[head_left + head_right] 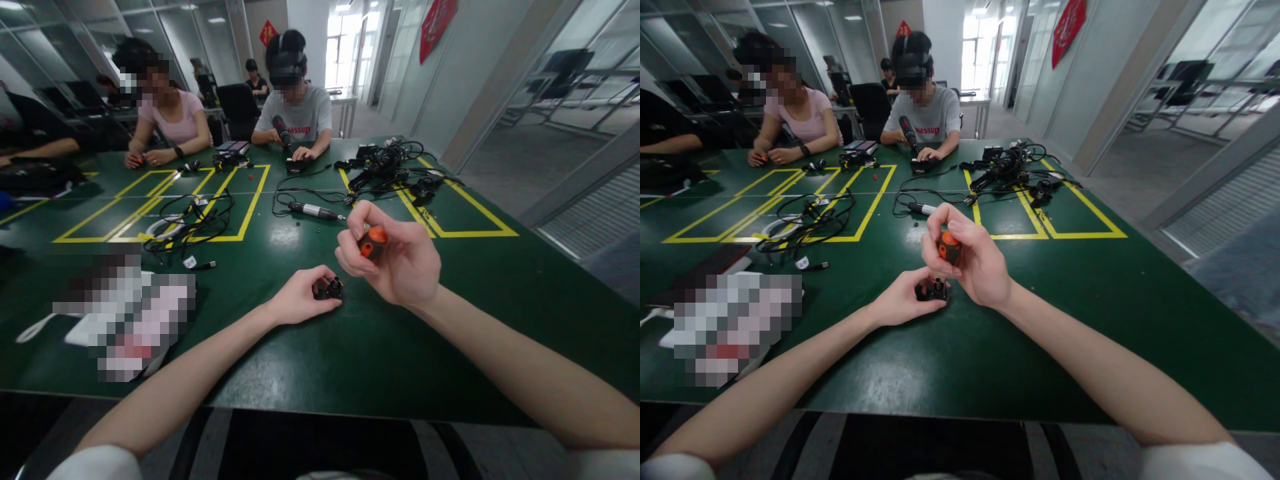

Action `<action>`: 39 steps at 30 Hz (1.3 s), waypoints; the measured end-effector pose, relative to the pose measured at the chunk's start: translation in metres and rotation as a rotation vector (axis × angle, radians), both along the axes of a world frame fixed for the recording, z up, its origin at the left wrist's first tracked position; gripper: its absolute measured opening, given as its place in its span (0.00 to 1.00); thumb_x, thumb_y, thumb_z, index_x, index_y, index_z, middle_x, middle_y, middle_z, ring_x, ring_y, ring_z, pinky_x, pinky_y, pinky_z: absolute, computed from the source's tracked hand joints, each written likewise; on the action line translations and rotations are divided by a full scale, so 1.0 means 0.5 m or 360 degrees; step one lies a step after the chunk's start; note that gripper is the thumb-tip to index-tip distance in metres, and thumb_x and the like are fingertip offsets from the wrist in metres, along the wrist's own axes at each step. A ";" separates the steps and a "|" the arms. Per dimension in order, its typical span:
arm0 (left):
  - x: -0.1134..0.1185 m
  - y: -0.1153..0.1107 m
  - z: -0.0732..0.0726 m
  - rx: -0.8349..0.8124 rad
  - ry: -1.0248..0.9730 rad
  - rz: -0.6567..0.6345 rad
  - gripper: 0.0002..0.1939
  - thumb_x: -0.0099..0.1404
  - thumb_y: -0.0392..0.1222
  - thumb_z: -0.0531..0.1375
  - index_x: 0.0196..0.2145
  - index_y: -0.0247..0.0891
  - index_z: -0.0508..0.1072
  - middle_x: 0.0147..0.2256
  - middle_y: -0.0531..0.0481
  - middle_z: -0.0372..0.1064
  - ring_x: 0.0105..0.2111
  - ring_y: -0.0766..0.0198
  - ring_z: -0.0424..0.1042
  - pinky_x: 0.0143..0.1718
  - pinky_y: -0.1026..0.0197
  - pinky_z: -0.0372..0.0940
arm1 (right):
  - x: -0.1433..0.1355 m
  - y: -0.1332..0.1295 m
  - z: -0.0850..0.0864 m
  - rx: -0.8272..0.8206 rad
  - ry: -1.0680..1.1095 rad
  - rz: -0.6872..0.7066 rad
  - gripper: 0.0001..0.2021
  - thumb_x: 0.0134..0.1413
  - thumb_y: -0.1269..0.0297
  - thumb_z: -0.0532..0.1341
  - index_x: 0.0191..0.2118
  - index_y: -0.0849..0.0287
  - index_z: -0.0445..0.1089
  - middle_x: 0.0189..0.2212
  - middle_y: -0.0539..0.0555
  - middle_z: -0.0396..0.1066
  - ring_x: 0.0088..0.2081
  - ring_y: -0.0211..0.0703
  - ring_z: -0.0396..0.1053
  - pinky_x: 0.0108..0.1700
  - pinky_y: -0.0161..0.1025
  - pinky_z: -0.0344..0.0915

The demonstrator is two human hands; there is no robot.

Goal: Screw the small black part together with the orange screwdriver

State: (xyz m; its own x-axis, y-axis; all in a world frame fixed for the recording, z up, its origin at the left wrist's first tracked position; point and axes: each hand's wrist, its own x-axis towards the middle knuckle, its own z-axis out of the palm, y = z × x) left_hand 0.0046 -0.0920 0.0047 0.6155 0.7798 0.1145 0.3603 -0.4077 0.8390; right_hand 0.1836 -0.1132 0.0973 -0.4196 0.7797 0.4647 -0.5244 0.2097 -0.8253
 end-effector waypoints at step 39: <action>-0.046 0.056 -0.003 -0.0666 -0.0213 -0.0373 0.32 0.60 0.43 0.72 0.61 0.36 0.74 0.48 0.41 0.82 0.45 0.59 0.79 0.52 0.56 0.68 | 0.001 0.001 -0.005 -0.0010 -0.0051 0.0030 0.15 0.66 0.50 0.60 0.35 0.53 0.60 0.16 0.40 0.57 0.17 0.34 0.45 0.23 0.34 0.49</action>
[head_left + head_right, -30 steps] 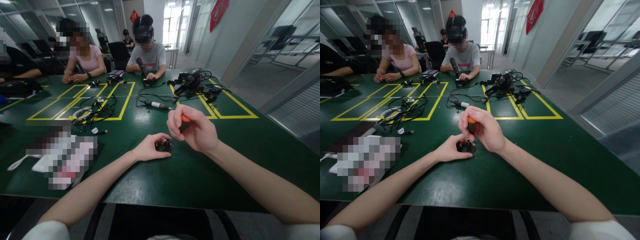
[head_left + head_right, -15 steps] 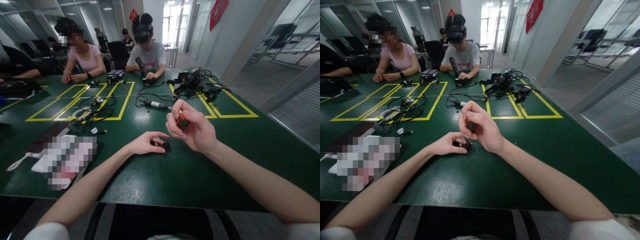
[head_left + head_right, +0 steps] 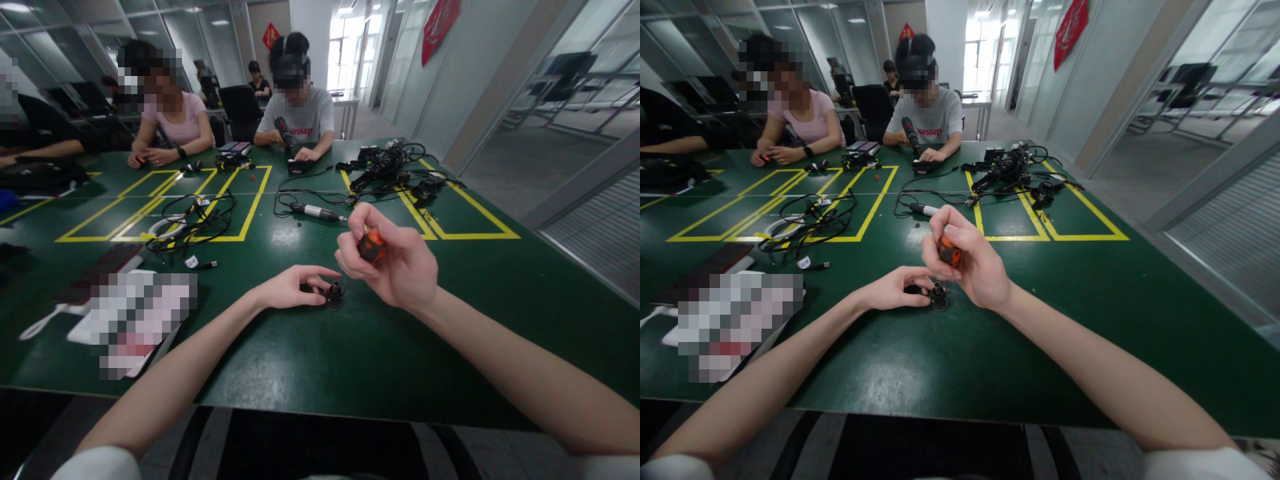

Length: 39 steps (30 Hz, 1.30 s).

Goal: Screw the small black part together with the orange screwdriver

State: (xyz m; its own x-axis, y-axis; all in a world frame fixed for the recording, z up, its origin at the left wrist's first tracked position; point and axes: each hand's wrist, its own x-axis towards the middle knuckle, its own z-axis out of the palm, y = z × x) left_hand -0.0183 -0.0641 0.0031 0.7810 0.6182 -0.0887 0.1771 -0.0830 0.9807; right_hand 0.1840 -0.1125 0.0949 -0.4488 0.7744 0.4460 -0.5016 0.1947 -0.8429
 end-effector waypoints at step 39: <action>0.026 -0.040 -0.002 0.0756 0.0192 0.0301 0.17 0.61 0.49 0.72 0.43 0.38 0.75 0.39 0.49 0.80 0.34 0.64 0.75 0.40 0.61 0.69 | 0.001 0.006 0.007 -0.0010 -0.0014 -0.0100 0.16 0.67 0.50 0.61 0.32 0.54 0.61 0.20 0.44 0.62 0.18 0.34 0.50 0.22 0.34 0.49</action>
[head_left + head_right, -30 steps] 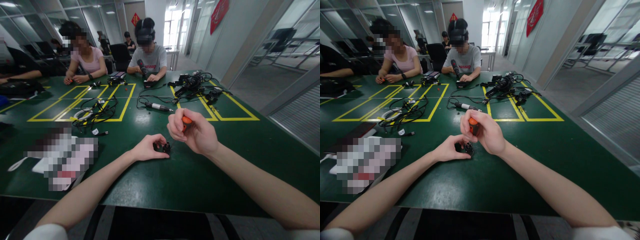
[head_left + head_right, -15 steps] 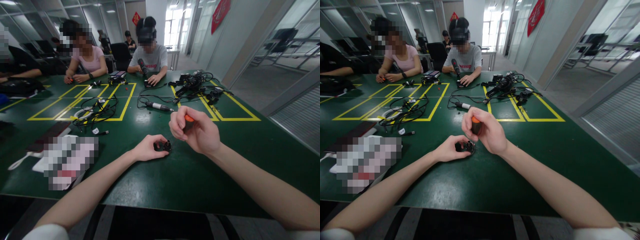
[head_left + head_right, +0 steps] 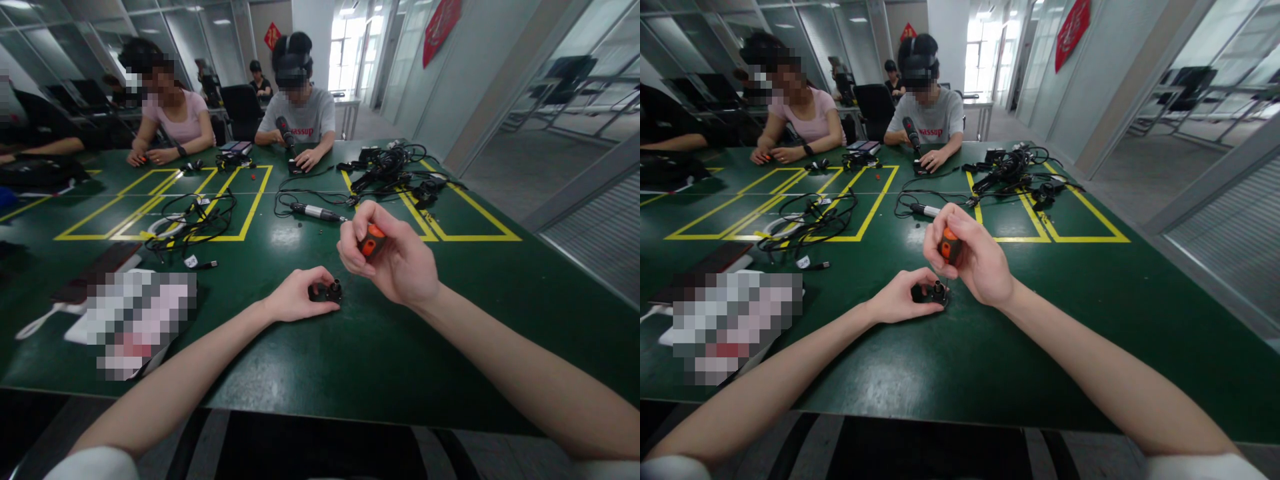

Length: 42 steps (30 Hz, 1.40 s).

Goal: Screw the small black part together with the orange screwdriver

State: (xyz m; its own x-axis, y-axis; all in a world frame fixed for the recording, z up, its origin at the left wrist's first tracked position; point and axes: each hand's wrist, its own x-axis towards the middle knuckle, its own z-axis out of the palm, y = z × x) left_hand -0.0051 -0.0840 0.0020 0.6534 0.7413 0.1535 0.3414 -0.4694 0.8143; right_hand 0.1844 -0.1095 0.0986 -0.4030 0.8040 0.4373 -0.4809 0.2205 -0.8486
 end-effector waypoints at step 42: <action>0.008 -0.001 -0.001 -0.0027 -0.0054 -0.0042 0.17 0.61 0.47 0.70 0.44 0.37 0.74 0.40 0.49 0.80 0.31 0.67 0.72 0.33 0.64 0.64 | 0.000 -0.005 -0.010 -0.0022 0.0078 0.0183 0.19 0.68 0.47 0.58 0.30 0.55 0.63 0.16 0.41 0.51 0.17 0.33 0.42 0.22 0.34 0.46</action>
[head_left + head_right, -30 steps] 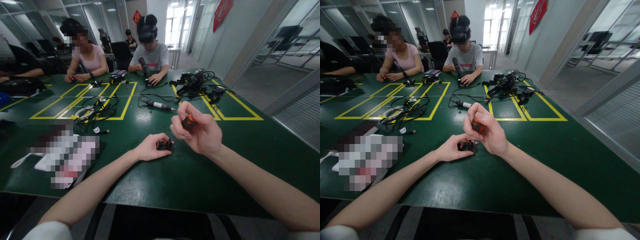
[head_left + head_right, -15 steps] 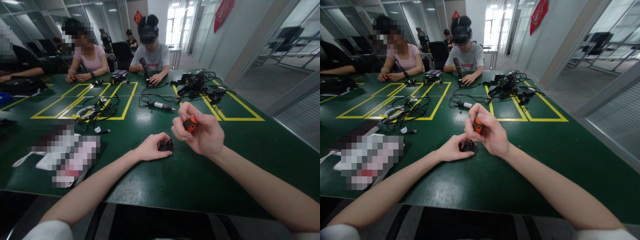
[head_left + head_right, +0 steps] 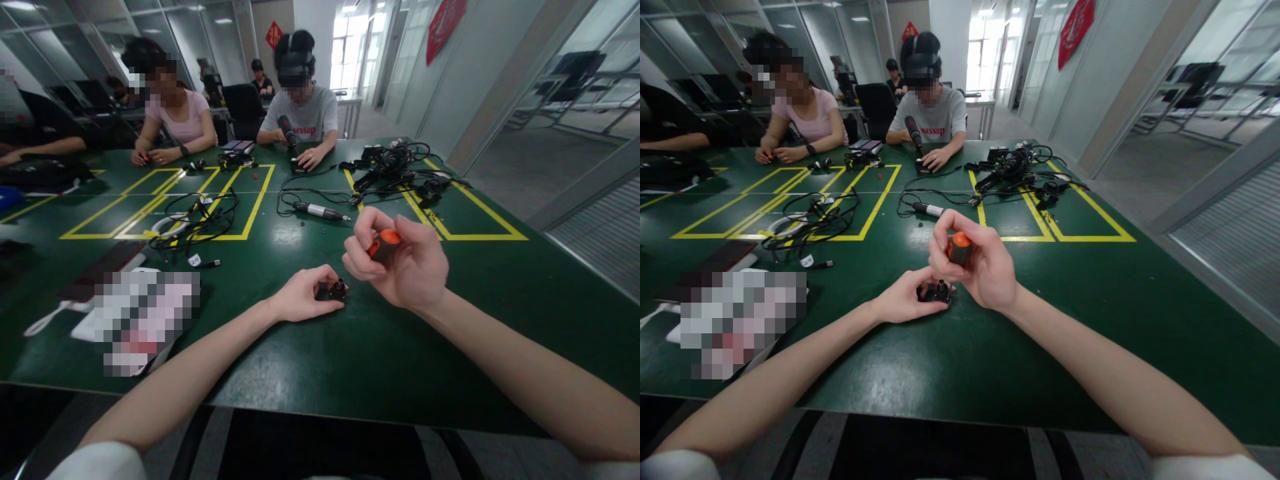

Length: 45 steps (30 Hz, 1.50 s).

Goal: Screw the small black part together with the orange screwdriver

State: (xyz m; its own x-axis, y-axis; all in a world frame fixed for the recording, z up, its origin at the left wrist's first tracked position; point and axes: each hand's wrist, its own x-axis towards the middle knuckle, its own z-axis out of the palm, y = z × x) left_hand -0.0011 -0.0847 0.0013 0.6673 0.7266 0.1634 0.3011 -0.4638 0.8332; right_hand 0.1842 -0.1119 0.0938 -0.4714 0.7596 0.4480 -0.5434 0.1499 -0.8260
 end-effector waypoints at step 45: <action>-0.024 0.038 0.000 -0.0827 -0.0231 -0.0107 0.27 0.50 0.40 0.77 0.46 0.35 0.74 0.37 0.46 0.82 0.36 0.63 0.80 0.40 0.61 0.70 | -0.006 -0.004 0.007 0.0112 -0.0040 -0.0167 0.19 0.67 0.52 0.60 0.25 0.57 0.66 0.18 0.46 0.60 0.17 0.34 0.52 0.20 0.36 0.50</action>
